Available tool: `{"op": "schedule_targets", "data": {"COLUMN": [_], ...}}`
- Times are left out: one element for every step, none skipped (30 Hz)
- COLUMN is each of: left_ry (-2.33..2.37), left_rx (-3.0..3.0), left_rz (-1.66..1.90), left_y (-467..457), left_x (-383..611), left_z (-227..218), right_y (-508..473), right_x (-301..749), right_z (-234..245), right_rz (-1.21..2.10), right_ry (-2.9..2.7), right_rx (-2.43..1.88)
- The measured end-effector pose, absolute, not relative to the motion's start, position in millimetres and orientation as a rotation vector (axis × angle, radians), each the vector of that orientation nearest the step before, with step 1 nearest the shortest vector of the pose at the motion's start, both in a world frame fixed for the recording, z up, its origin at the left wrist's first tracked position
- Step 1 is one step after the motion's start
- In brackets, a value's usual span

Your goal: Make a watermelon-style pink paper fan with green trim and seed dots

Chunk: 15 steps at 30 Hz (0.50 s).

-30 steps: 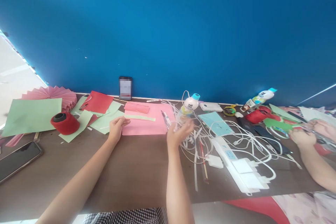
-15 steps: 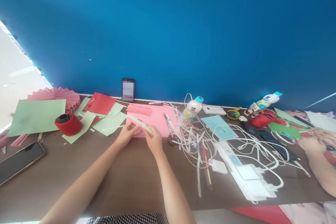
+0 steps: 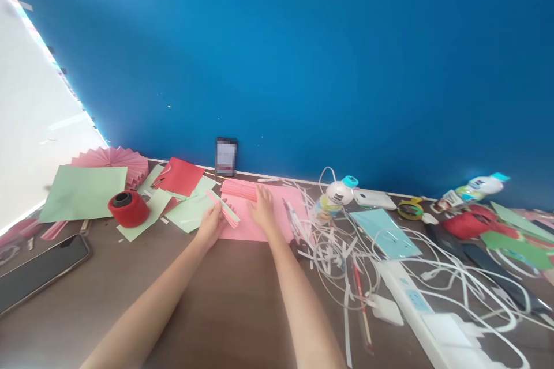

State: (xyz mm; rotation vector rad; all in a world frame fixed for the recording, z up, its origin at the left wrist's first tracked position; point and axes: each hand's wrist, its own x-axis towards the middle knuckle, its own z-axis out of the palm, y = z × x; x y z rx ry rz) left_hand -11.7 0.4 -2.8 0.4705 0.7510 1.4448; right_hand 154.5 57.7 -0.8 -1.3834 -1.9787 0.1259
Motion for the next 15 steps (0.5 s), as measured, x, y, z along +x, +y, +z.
{"op": "schedule_targets", "data": {"left_ry": [0.751,0.747,0.735,0.715,0.695,0.678,0.670,0.670,0.675,0.677,0.671,0.658,0.637,0.609,0.580], "left_rx": [0.467,0.468,0.473,0.481,0.492,0.506,0.519,0.532,0.541,0.545,0.543,0.536,0.527,0.520,0.514], "left_rz": [1.444,1.443,1.443,1.442,1.441,1.436,1.429,1.419,1.404,1.388,1.374,1.362,1.352,1.341,1.328], "left_y": [1,2,2,2,2,2,2,2,1,1,1,1,0,0,-1], "left_x": [-11,-10,-10,-9,-9,-9,-9,-9,-9,-9,-9,-9,-9,-8,-8], "left_z": [-3,-3,-3,-3,-3,-3,-3,-3,-3,-2,-2,-1,0,1,3], "right_y": [67,74,79,82,83,82,78,73,67,60,52,43,35,26,18], "right_x": [152,150,147,145,144,142,142,142,143,144,145,146,147,148,148], "right_z": [-1,-2,-2,-2,-2,-1,0,1,3,6,8,11,13,14,16], "right_rz": [0.148,0.171,0.193,0.211,0.229,0.255,0.294,0.364,0.472,0.614,0.809,1.031,1.223,1.389,1.503], "right_ry": [-2.004,-2.015,-2.012,-1.990,-1.955,-1.911,-1.849,-1.777,-1.687,-1.542,-1.386,-1.221,-1.036,-0.872,-0.732], "right_rx": [-1.402,-1.425,-1.444,-1.454,-1.450,-1.430,-1.405,-1.377,-1.352,-1.343,-1.320,-1.265,-1.185,-1.098,-1.029]}}
